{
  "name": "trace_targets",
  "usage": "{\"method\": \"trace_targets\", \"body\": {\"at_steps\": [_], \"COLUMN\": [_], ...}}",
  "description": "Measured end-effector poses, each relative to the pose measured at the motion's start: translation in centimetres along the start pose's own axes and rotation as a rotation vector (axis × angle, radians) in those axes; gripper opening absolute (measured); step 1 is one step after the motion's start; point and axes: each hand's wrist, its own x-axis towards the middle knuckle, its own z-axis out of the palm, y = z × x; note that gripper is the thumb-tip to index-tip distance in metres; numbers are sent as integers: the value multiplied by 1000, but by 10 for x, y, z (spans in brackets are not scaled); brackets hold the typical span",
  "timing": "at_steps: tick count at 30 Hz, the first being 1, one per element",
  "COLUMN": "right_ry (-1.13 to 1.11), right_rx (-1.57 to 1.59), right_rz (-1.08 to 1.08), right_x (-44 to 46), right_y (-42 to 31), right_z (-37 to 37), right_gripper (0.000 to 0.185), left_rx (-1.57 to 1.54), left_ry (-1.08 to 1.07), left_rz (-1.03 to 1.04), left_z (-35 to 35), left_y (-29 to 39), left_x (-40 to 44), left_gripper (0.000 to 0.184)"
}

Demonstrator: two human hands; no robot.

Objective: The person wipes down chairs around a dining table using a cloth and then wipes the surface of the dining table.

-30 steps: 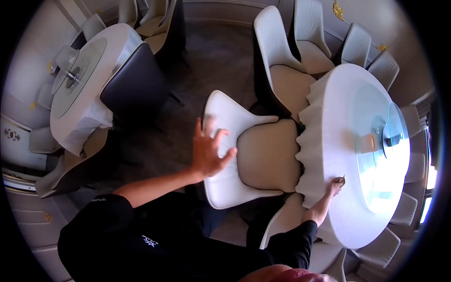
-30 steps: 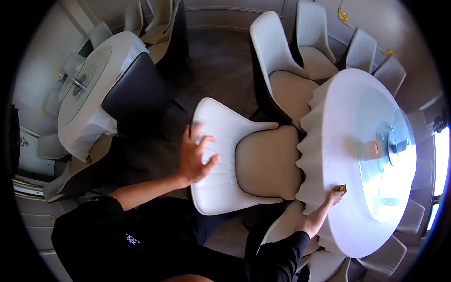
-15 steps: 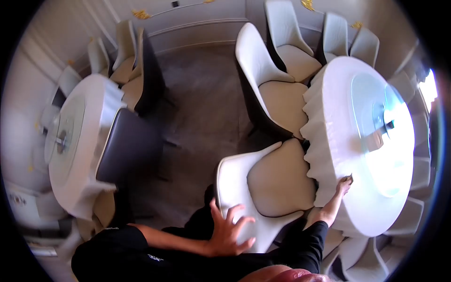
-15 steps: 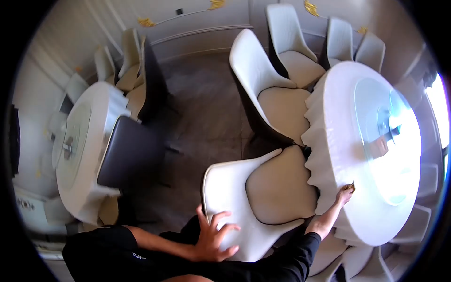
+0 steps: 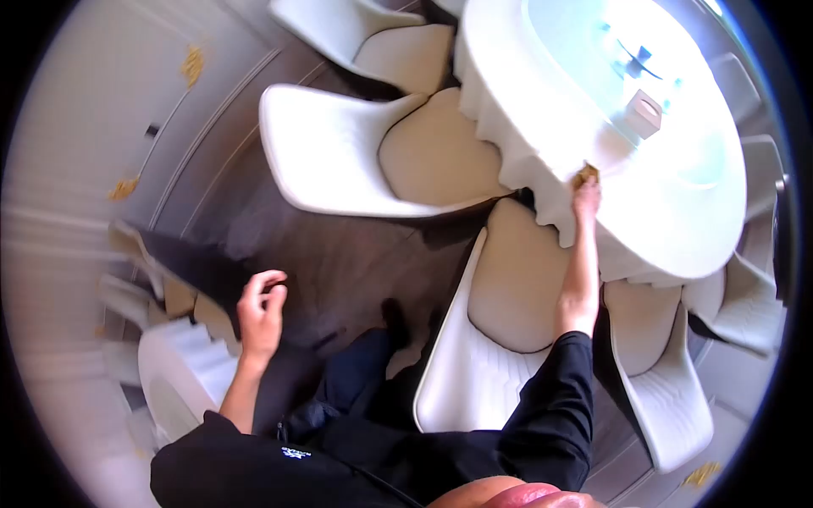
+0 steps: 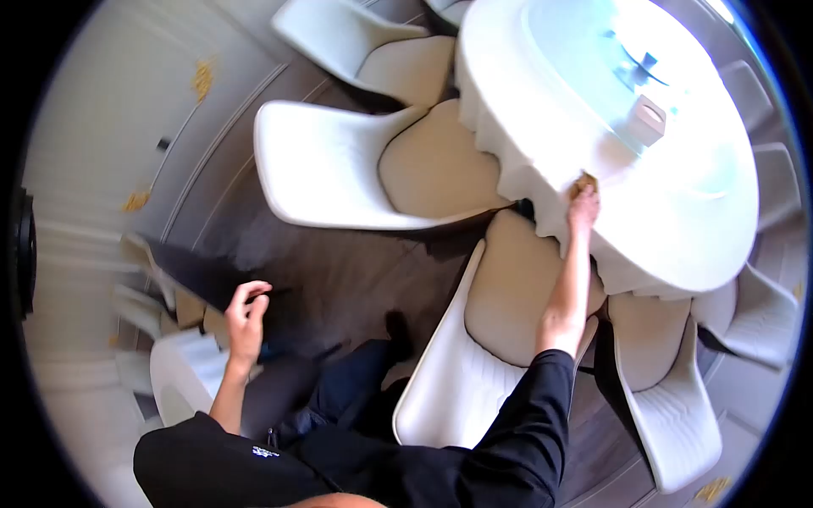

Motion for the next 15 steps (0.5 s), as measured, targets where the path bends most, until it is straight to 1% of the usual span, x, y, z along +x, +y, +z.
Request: {"method": "trace_targets", "body": {"at_steps": [1, 2, 3, 5, 6, 7, 9, 10, 11, 12, 13, 15], "right_ry": [25, 53, 115, 75, 8, -61, -72, -65, -7, -29, -50, -42], "right_rx": [-30, -24, -50, -43, -23, -3, -35, -44, -61, -60, -57, -54], "right_rz": [-5, 20, 16, 123, 180, 233, 283, 333, 362, 390, 420, 413], "right_x": [-8, -15, -21, -22, -18, -20, -15, -13, -11, -6, -1, 12], "right_y": [-14, -30, -43, -62, -71, -78, -91, -96, -94, -103, -113, -132], "right_z": [-6, -16, -22, -29, -34, -40, -36, -34, -21, -21, -17, -4], "right_gripper": [22, 24, 26, 26, 25, 25, 24, 26, 24, 23, 23, 22], "left_rx": [82, 230, 296, 425, 433, 422, 426, 402, 373, 347, 324, 197], "left_ry": [30, 58, 65, 151, 157, 167, 178, 163, 148, 134, 68, -41], "left_rz": [71, 111, 157, 383, 444, 446, 467, 452, 414, 384, 357, 316], "left_z": [-11, -19, -25, -32, -34, -34, -28, -22, -16, -8, -2, 13], "left_y": [-16, -14, -19, -38, -40, -47, -57, -61, -63, -63, -66, -74], "left_x": [26, 50, 75, 132, 162, 185, 234, 248, 263, 279, 289, 301], "left_gripper": [19, 21, 23, 26, 28, 32, 40, 40, 44, 48, 56, 60]}}
